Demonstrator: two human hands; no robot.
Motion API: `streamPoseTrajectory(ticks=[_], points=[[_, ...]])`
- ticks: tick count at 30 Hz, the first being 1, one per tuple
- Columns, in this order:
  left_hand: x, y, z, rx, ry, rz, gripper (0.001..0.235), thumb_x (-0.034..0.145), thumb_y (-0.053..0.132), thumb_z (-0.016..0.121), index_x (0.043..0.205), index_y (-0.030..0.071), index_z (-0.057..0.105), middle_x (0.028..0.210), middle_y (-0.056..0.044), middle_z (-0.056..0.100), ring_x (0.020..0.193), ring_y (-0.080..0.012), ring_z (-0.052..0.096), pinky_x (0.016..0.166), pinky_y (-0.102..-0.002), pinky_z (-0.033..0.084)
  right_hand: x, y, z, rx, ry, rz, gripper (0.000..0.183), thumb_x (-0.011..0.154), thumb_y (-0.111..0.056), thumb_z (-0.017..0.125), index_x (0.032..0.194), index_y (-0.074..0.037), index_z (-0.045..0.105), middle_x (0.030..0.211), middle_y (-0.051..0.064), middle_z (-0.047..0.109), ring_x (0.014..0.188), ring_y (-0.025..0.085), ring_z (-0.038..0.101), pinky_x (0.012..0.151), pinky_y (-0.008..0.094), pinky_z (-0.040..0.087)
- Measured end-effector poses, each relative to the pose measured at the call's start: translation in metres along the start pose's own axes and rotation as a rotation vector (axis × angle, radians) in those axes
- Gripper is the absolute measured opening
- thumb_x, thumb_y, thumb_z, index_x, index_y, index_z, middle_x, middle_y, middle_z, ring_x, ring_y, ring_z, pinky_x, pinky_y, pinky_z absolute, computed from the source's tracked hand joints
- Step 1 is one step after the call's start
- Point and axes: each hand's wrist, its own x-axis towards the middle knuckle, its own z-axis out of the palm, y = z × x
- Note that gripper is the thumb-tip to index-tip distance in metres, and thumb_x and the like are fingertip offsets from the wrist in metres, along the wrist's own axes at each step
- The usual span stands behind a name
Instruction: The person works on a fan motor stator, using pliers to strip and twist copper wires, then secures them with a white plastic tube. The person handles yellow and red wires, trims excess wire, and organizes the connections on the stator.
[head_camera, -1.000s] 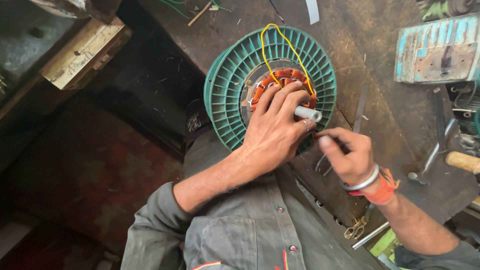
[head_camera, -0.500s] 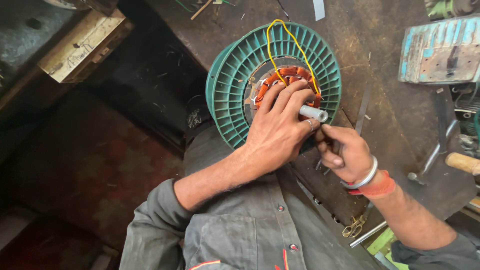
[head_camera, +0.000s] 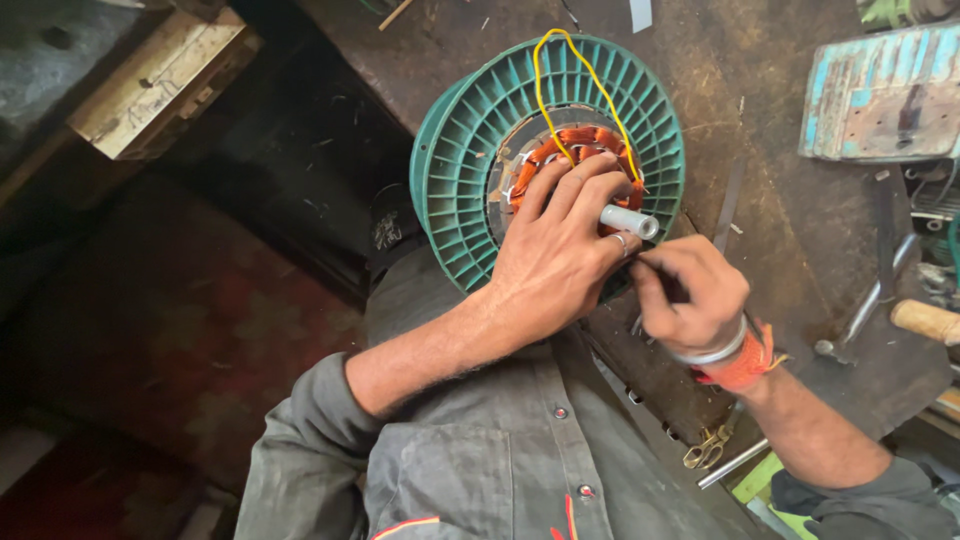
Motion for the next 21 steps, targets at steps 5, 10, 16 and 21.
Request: streamPoseTrajectory(ticks=[5,10,16,21], points=[[0.0,0.0,0.0,-0.007,0.007,0.001,0.027,0.082,0.017,0.072,0.108,0.013,0.078,0.139,-0.015,0.055,0.144,-0.0346,0.043,0.123,-0.053,0.029,-0.008,0.009,-0.005,0.684,-0.149,0.788,0.014,0.096,-0.005,0.075,0.108,-0.002,0.069,0.09,0.008,0.065,0.069,0.02,0.062,0.06,0.032,0.048],[0.0,0.0,0.0,0.003,-0.001,0.001,0.028,0.081,0.018,0.071,0.108,0.013,0.078,0.138,-0.016,0.055,0.144,-0.0347,0.043,0.122,-0.053,0.029,-0.005,-0.001,-0.01,0.227,-0.135,0.355,0.015,0.096,-0.006,0.077,0.108,-0.002,0.069,0.091,0.009,0.067,0.07,0.02,0.065,0.062,0.031,0.051],[0.0,-0.001,0.001,0.007,0.012,0.008,0.026,0.087,0.019,0.071,0.111,0.011,0.077,0.138,-0.015,0.055,0.144,-0.0339,0.044,0.123,-0.052,0.029,0.014,-0.007,-0.014,-0.372,0.018,-0.481,0.027,0.086,0.003,0.085,0.108,0.0,0.07,0.093,0.012,0.069,0.07,0.026,0.067,0.061,0.036,0.054],[0.0,0.0,0.0,-0.007,0.02,0.008,0.025,0.086,0.018,0.07,0.11,0.012,0.078,0.138,-0.014,0.055,0.144,-0.0337,0.044,0.123,-0.053,0.029,0.007,-0.004,-0.006,-0.236,-0.018,-0.255,0.015,0.094,0.001,0.079,0.104,-0.001,0.068,0.089,0.009,0.065,0.07,0.022,0.065,0.063,0.034,0.052]])
